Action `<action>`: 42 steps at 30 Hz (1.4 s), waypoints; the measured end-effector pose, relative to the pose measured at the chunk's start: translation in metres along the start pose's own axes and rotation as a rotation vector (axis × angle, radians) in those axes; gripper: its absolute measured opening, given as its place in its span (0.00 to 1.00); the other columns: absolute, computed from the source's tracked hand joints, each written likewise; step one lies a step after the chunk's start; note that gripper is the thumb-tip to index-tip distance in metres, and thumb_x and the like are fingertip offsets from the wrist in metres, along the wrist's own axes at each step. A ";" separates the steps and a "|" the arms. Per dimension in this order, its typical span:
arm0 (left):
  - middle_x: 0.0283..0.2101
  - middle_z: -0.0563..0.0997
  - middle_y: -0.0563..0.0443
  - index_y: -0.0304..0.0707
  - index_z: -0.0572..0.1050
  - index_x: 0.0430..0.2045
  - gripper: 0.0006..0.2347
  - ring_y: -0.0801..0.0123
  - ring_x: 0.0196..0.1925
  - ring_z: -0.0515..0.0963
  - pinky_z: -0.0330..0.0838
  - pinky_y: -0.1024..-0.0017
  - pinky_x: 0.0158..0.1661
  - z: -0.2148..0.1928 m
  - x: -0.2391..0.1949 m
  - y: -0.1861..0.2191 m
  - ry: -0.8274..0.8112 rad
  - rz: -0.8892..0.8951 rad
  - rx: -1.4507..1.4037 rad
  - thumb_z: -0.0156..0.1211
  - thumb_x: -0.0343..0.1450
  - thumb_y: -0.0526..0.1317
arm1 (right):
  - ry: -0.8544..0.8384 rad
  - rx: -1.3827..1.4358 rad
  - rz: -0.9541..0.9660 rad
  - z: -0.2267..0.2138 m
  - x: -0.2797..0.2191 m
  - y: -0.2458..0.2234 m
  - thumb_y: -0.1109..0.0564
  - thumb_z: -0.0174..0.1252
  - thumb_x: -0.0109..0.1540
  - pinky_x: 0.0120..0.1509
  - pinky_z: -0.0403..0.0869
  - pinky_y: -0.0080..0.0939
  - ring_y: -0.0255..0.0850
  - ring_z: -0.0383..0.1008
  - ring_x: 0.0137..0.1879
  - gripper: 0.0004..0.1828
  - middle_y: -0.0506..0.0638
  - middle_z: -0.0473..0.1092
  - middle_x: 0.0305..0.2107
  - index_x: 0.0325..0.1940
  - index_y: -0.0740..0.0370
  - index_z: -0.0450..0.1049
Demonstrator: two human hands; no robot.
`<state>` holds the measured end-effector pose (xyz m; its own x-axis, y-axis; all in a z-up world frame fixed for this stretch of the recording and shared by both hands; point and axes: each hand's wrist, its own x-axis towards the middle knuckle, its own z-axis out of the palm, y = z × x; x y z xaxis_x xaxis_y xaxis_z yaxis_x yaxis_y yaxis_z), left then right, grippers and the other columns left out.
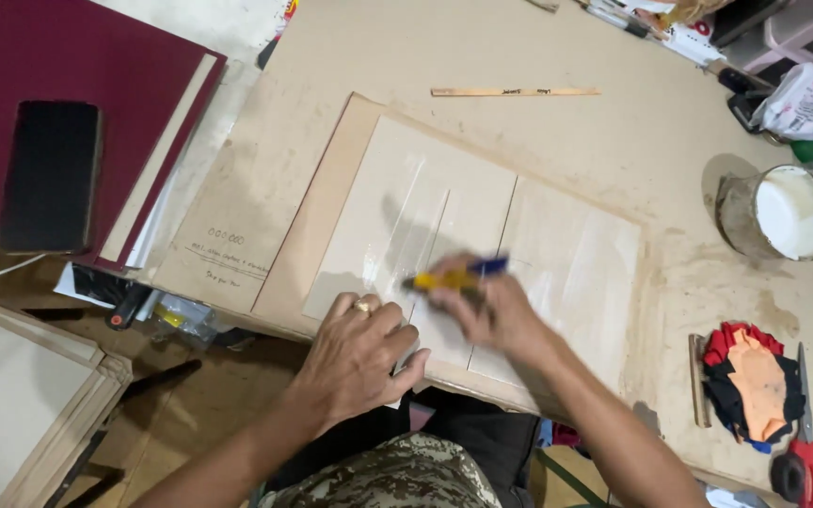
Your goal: The person aligns two white paper sheets on a larger board, then uses a brush to apply white glue from a container onto the paper surfaces. The person repeatedly dips the brush and spreads the glue across the sheets.
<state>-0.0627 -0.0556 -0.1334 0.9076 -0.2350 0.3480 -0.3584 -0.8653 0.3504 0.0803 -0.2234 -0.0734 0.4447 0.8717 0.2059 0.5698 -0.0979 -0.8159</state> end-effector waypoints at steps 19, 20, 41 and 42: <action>0.36 0.76 0.48 0.38 0.81 0.28 0.12 0.59 0.38 0.75 0.66 0.57 0.42 0.003 0.002 0.029 0.240 -0.154 0.071 0.60 0.71 0.48 | 0.064 -0.122 0.097 -0.017 0.020 0.008 0.51 0.50 0.69 0.35 0.76 0.31 0.35 0.78 0.34 0.09 0.48 0.76 0.38 0.39 0.54 0.73; 0.36 0.74 0.47 0.36 0.80 0.26 0.12 0.58 0.39 0.75 0.67 0.58 0.42 0.003 0.004 0.032 0.227 -0.156 0.064 0.62 0.70 0.46 | 0.167 -0.036 0.341 -0.024 0.031 0.005 0.45 0.48 0.67 0.32 0.66 0.34 0.30 0.72 0.30 0.15 0.43 0.80 0.32 0.32 0.50 0.75; 0.56 0.76 0.31 0.25 0.70 0.58 0.25 0.44 0.57 0.75 0.67 0.58 0.61 0.095 0.052 0.028 0.194 -0.413 0.132 0.49 0.62 0.28 | 1.196 -0.359 -0.004 -0.353 -0.257 0.182 0.50 0.68 0.76 0.69 0.77 0.50 0.49 0.76 0.64 0.21 0.59 0.73 0.57 0.65 0.64 0.71; 0.56 0.76 0.31 0.25 0.70 0.58 0.25 0.44 0.57 0.75 0.67 0.58 0.61 0.081 0.062 0.039 0.173 -0.364 0.107 0.49 0.62 0.28 | 1.235 -0.394 0.026 -0.362 -0.268 0.183 0.50 0.68 0.76 0.69 0.77 0.50 0.49 0.76 0.64 0.21 0.59 0.73 0.57 0.65 0.64 0.71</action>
<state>-0.0025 -0.1400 -0.1679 0.9175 0.1645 0.3622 0.0118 -0.9214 0.3885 0.3158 -0.6489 -0.0824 0.6777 -0.1289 0.7239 0.6215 -0.4258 -0.6576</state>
